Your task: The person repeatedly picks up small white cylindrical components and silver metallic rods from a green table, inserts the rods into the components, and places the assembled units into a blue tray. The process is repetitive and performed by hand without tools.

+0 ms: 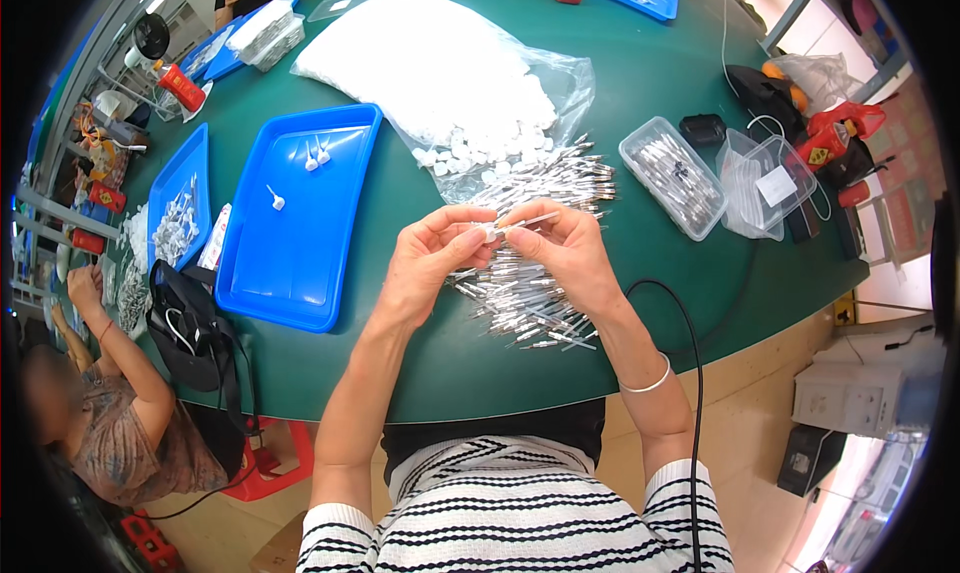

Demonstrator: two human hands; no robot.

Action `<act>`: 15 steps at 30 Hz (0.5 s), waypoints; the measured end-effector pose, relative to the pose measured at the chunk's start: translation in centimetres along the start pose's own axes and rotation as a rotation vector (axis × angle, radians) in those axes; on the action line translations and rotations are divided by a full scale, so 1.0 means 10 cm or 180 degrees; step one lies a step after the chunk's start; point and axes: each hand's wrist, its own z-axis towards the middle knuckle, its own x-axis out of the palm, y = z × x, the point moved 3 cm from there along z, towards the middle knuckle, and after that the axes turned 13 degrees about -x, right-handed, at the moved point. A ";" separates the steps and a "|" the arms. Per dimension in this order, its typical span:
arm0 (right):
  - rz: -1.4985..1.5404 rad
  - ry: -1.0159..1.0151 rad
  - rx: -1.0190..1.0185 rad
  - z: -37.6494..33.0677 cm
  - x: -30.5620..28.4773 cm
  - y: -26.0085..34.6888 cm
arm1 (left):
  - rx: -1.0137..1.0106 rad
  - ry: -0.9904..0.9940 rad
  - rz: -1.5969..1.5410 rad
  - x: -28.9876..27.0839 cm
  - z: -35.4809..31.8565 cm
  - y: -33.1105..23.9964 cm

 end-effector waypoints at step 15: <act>-0.0127 -0.0101 -0.0064 0.00 0.02 -0.06 | 0.1615 -0.1129 0.2034 0.17 -0.13 -0.14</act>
